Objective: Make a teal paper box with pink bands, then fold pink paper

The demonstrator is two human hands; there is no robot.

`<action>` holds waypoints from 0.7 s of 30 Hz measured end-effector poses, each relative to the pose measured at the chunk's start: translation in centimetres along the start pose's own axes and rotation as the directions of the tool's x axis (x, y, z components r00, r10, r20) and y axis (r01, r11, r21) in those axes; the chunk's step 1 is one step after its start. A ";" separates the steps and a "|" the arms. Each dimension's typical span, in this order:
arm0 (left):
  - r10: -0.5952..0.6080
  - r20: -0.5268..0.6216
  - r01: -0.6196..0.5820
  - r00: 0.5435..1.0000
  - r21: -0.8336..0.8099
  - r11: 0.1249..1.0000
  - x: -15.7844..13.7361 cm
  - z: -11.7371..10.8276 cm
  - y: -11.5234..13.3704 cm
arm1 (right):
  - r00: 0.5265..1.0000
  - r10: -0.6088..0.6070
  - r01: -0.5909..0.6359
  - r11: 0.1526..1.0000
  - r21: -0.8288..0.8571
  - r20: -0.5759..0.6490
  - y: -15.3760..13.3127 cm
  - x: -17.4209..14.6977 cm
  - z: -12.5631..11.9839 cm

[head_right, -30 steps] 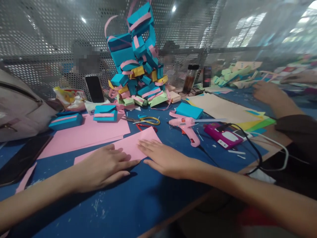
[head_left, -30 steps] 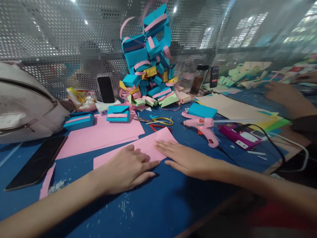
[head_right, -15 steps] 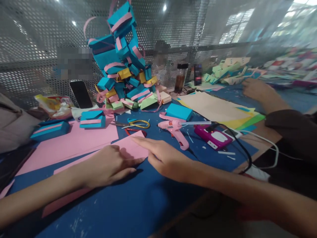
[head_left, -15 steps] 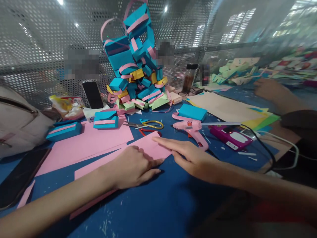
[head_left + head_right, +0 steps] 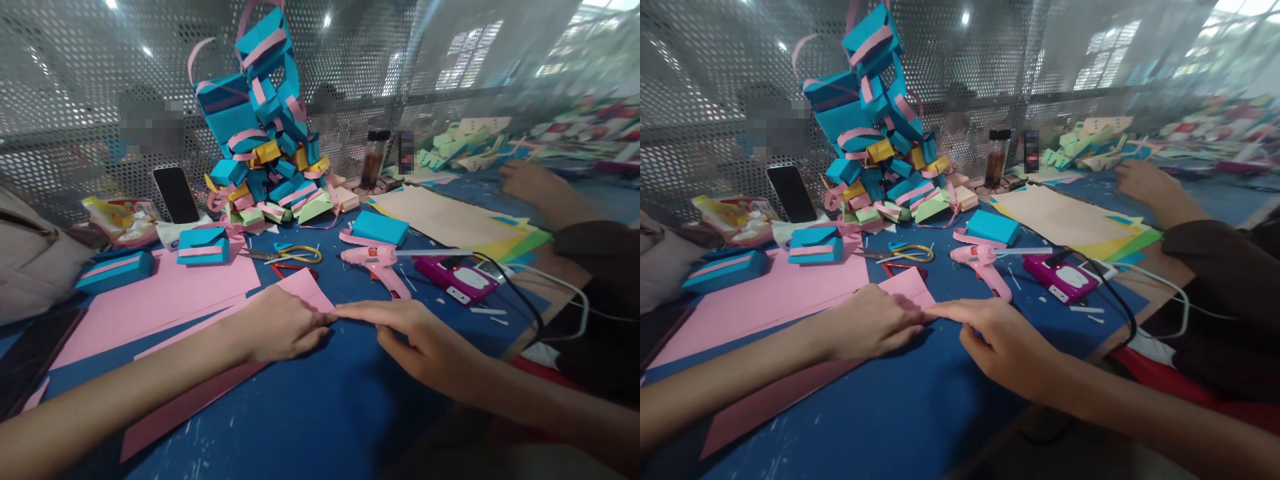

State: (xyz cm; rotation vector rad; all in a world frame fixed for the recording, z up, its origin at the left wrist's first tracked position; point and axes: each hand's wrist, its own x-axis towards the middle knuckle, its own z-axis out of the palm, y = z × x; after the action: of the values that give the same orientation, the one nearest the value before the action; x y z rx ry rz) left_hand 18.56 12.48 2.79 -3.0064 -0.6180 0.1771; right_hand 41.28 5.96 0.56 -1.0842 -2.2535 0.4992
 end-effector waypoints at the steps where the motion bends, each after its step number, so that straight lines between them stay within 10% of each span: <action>1: -0.003 -0.002 0.003 1.000 0.009 1.000 0.0 0.1 0.1 | 1.000 -0.005 0.005 1.000 -0.003 0.014 0.1 0.0 0.2; 11: -0.005 0.016 0.004 1.000 0.047 0.999 -2.6 0.9 1.1 | 0.984 0.085 -0.060 0.986 -0.156 0.158 0.9 1.0 2.5; 21: -0.230 0.041 0.234 0.972 -0.156 0.960 -12.6 0.3 3.6 | 0.933 0.082 0.072 0.912 -0.405 0.350 -1.6 2.4 2.2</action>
State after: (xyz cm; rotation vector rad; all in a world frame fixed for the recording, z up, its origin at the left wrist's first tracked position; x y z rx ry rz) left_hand 8.40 4.18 3.42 -3.0504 -1.0273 0.1550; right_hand 37.74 6.74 0.63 -1.2873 -2.7690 0.2368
